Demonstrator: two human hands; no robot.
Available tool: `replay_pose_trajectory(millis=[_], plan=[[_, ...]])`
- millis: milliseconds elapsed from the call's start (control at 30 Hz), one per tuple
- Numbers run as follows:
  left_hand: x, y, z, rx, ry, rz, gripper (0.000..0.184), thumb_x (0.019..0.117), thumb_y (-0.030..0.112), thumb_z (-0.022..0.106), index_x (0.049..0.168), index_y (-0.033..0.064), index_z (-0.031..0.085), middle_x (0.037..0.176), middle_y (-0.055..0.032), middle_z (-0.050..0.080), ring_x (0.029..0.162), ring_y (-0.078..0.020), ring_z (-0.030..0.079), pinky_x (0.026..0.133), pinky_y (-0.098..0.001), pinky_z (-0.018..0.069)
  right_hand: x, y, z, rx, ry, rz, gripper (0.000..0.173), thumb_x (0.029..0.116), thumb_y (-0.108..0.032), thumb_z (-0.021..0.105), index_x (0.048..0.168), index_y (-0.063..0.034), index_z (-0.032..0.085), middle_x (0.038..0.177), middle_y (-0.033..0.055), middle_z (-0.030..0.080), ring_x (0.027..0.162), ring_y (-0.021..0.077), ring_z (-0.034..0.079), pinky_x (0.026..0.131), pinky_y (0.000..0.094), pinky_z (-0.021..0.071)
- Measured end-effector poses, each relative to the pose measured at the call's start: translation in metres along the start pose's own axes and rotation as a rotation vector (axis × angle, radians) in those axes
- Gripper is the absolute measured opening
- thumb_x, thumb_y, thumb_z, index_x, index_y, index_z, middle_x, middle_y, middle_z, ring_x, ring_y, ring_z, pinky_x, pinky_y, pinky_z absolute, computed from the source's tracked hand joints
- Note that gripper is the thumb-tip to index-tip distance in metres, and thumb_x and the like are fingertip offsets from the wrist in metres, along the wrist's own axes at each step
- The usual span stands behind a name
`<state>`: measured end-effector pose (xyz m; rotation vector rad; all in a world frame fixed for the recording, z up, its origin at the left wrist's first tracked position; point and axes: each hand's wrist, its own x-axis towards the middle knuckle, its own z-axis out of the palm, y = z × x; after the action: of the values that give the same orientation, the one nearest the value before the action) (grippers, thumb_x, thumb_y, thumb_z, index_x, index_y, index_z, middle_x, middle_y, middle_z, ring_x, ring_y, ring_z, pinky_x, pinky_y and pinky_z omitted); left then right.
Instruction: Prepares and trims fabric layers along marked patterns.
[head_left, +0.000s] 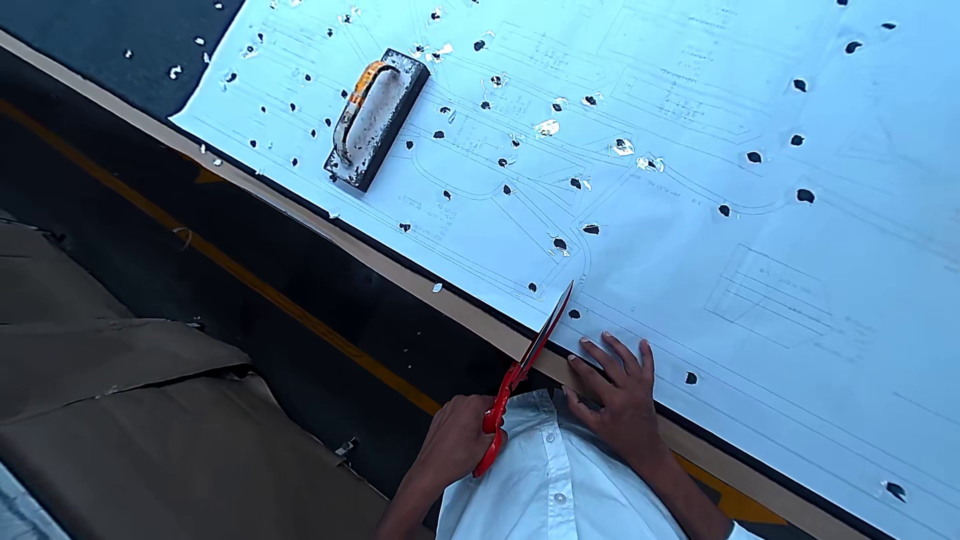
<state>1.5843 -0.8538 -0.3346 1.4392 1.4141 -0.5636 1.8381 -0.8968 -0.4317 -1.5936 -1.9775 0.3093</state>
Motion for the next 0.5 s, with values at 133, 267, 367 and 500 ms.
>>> replay_pose_trajectory(millis=[133, 267, 367, 500], plan=[[-0.0010, 0.0018, 0.0014, -0.004, 0.013, 0.007, 0.029, 0.0949, 0.026, 0.063, 0.113, 0.0063, 0.074, 0.105, -0.0093, 0.076, 0.102, -0.0265, 0.071, 0.093, -0.0510, 0.0527, 0.0002, 0.0000, -0.0002, 0.011, -0.005, 0.004, 0.036, 0.0917, -0.048, 0.066, 0.118, -0.0268, 0.078, 0.139, 0.0001, 0.066, 0.144, 0.0322, 0.046, 0.117, 0.0731, 0.0158], [-0.0029, 0.0033, 0.0023, -0.001, 0.030, 0.005, 0.027, 0.0936, 0.025, 0.063, 0.110, 0.0067, 0.075, 0.101, -0.0087, 0.076, 0.098, -0.0257, 0.071, 0.091, -0.0499, 0.0532, 0.0012, -0.0011, -0.0016, 0.006, -0.024, 0.012, 0.036, 0.0920, -0.048, 0.066, 0.119, -0.0271, 0.078, 0.140, -0.0008, 0.065, 0.144, 0.0319, 0.045, 0.118, 0.0729, 0.0156], [-0.0028, 0.0025, -0.0005, -0.009, 0.038, 0.011, 0.025, 0.0936, 0.023, 0.063, 0.108, 0.0067, 0.075, 0.098, -0.0082, 0.076, 0.094, -0.0236, 0.071, 0.088, -0.0471, 0.0539, 0.0037, -0.0010, -0.0054, -0.032, -0.063, 0.012, 0.037, 0.0923, -0.051, 0.064, 0.120, -0.0293, 0.077, 0.141, -0.0031, 0.064, 0.145, 0.0307, 0.044, 0.117, 0.0715, 0.0172], [-0.0016, -0.0022, -0.0049, -0.014, 0.045, 0.013, 0.022, 0.0941, 0.022, 0.064, 0.104, 0.0058, 0.075, 0.094, -0.0076, 0.075, 0.090, -0.0219, 0.071, 0.087, -0.0447, 0.0548, 0.0032, 0.0007, -0.0058, -0.046, -0.072, 0.003, 0.038, 0.0924, -0.053, 0.063, 0.120, -0.0310, 0.077, 0.142, -0.0035, 0.063, 0.145, 0.0301, 0.044, 0.117, 0.0713, 0.0176]])
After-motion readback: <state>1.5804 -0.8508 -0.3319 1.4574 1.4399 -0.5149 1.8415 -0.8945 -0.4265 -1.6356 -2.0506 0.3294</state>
